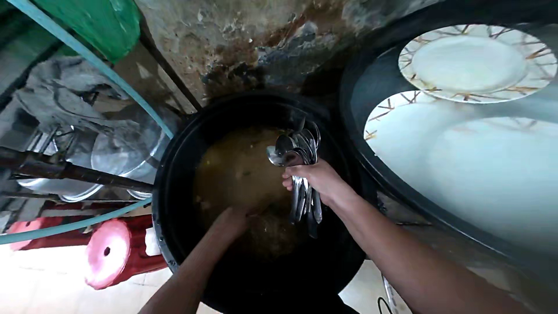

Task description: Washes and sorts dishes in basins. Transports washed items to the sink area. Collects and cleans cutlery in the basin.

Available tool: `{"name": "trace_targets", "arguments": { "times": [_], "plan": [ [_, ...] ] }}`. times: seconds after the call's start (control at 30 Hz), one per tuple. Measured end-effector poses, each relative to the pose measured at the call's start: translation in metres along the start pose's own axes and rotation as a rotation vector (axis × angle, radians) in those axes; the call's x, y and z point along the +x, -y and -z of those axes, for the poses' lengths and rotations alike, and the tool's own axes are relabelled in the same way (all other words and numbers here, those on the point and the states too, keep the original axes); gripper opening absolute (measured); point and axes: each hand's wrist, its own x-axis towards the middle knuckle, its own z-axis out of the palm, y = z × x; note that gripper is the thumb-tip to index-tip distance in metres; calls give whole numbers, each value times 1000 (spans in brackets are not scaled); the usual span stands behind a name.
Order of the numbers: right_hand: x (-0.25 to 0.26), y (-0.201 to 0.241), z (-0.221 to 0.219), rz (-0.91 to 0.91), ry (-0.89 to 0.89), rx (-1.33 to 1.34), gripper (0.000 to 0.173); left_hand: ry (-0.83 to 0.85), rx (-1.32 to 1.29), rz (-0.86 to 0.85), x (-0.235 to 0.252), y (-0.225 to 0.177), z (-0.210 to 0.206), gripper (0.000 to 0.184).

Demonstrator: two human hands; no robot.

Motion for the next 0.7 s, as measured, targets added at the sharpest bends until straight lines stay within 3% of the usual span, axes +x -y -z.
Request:
{"name": "trace_targets", "arguments": {
  "times": [0.07,0.13,0.23,0.3,0.37,0.43,0.53,0.7],
  "plan": [
    [1,0,0,0,1,10,20,-107,51,38,-6,19,9,39],
    [2,0,1,-15,-10,28,17,-229,-83,76,-14,31,18,35],
    [3,0,1,-72,-13,79,17,-373,-631,53,-24,35,21,26],
    [1,4,1,-134,3,125,20,-345,-977,-41,-25,26,15,23],
    [-2,6,1,-181,60,156,19,-283,-1119,-151,-19,11,8,20],
    [-4,5,4,-192,163,165,13,-244,-1104,-237,-9,-9,4,20],
    [-4,1,8,-135,271,149,17,-190,-1006,-294,10,-31,2,23],
    [0,3,8,-15,53,313,9,-71,-702,-271,17,-27,1,29]
  ]
}}
